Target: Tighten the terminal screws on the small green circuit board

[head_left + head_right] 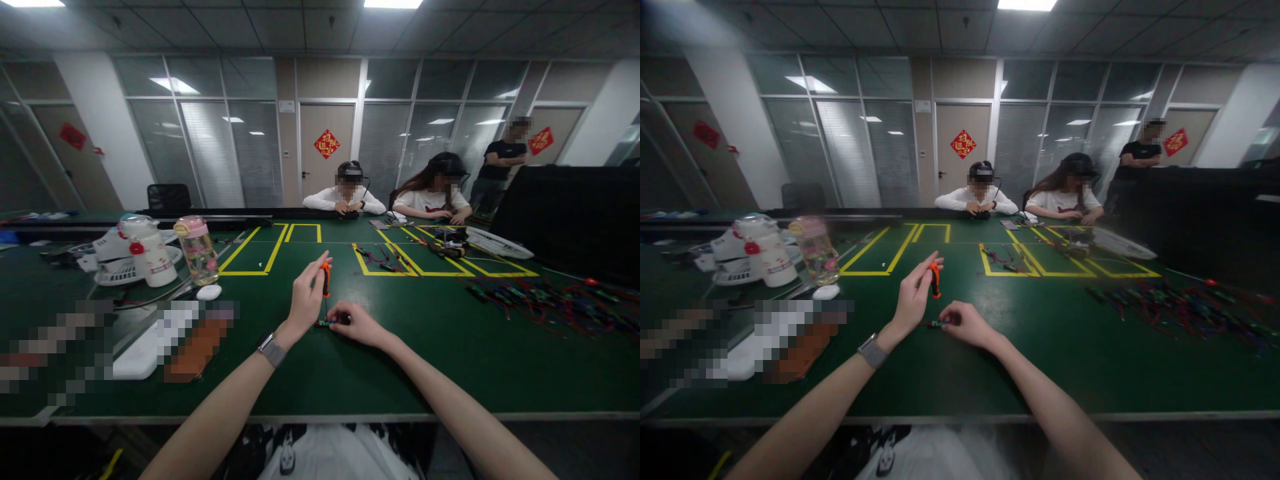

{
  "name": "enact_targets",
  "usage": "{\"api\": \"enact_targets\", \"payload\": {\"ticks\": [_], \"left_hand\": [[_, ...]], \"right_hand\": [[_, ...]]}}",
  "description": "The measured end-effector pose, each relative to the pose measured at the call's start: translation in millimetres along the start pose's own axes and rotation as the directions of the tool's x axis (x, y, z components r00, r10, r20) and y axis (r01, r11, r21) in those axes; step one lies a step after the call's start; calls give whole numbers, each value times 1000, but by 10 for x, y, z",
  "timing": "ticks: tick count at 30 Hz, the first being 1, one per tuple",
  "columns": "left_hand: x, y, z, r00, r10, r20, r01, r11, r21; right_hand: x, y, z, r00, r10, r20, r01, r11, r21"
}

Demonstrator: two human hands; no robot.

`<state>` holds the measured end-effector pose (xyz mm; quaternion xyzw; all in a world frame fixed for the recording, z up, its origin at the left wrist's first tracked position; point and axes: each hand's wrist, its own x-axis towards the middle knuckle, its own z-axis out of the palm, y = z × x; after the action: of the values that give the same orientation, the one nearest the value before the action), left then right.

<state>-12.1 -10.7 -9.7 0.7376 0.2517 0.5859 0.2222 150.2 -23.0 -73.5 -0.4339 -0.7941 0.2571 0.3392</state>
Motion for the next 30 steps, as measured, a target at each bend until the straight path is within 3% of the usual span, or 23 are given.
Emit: {"api": "enact_targets", "payload": {"ticks": [7,14,19,26,30], "left_hand": [[12,50,-14,994,71,-86,-57,985,160],[6,50,10,996,48,79,-45,998,-33],[6,61,2,996,78,-51,-71,989,127],[46,20,-31,998,-43,39,47,995,-92],[51,26,-47,996,-6,-84,11,998,67]], "right_hand": [[-6,-27,-13,1000,3,1,-3,1000,-6],[2,-3,-6,1000,8,9,-8,1000,1],[6,-3,-12,1000,9,12,-9,1000,-18],[3,4,-19,1000,11,23,-11,1000,-23],[8,11,-14,999,20,28,-19,1000,-20]]}}
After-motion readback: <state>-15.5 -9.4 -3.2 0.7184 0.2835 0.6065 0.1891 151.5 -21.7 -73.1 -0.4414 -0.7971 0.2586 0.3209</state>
